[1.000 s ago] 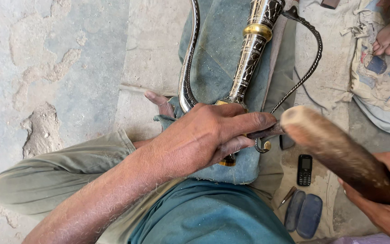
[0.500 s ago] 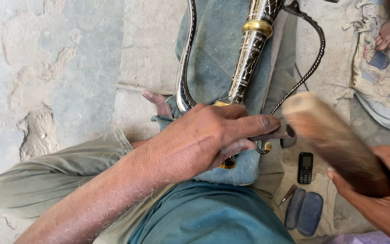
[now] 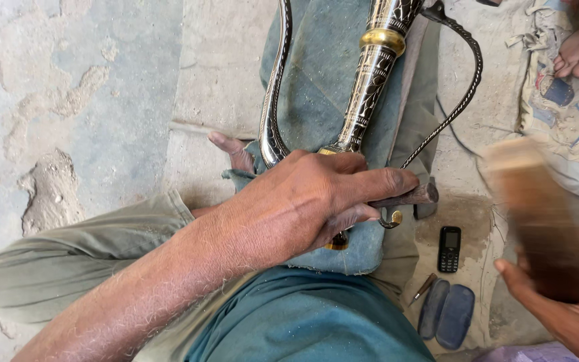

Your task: The person sits on the floor and uses a hammer and a metal punch to shape and emboss a decorative metal vessel. They repeatedly strike the punch against the vessel's body and spout while rotating the object to access different areas.

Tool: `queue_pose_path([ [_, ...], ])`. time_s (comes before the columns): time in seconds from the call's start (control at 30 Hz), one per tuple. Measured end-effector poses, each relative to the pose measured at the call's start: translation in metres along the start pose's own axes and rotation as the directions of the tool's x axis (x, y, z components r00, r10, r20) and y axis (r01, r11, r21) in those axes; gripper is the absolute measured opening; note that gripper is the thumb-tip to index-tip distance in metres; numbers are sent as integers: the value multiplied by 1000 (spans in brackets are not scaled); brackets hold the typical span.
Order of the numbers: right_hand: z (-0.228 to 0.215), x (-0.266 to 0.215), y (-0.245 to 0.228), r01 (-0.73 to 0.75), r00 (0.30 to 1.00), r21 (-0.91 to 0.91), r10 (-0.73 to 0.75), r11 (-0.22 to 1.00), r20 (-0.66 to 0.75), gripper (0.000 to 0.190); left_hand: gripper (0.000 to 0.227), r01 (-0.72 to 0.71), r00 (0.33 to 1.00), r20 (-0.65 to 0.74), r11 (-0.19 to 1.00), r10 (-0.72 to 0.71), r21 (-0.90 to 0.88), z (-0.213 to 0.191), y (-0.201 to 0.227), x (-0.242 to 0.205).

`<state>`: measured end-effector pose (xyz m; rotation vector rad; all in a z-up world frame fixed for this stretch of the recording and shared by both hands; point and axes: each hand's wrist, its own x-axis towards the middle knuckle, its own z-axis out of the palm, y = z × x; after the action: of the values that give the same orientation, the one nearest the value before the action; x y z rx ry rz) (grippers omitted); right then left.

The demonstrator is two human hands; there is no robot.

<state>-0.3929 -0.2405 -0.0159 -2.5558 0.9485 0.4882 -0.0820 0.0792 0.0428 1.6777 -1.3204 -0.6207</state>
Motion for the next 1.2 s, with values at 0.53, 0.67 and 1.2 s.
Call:
queue_pose_path([
  [0.53, -26, 7, -49, 349, 937, -100, -350, 932, 13, 21, 42, 50, 999, 21, 999, -50, 10, 5, -3, -4],
  [0.67, -23, 8, -30, 130, 989, -24, -128, 991, 73, 25, 44, -28, 1000, -6, 1000, 29, 9, 2, -4, 0],
  [1.2, -10, 9, -24, 187, 981, -53, -184, 981, 53, 20, 45, -6, 1000, -6, 1000, 6, 14, 3, -3, 0],
])
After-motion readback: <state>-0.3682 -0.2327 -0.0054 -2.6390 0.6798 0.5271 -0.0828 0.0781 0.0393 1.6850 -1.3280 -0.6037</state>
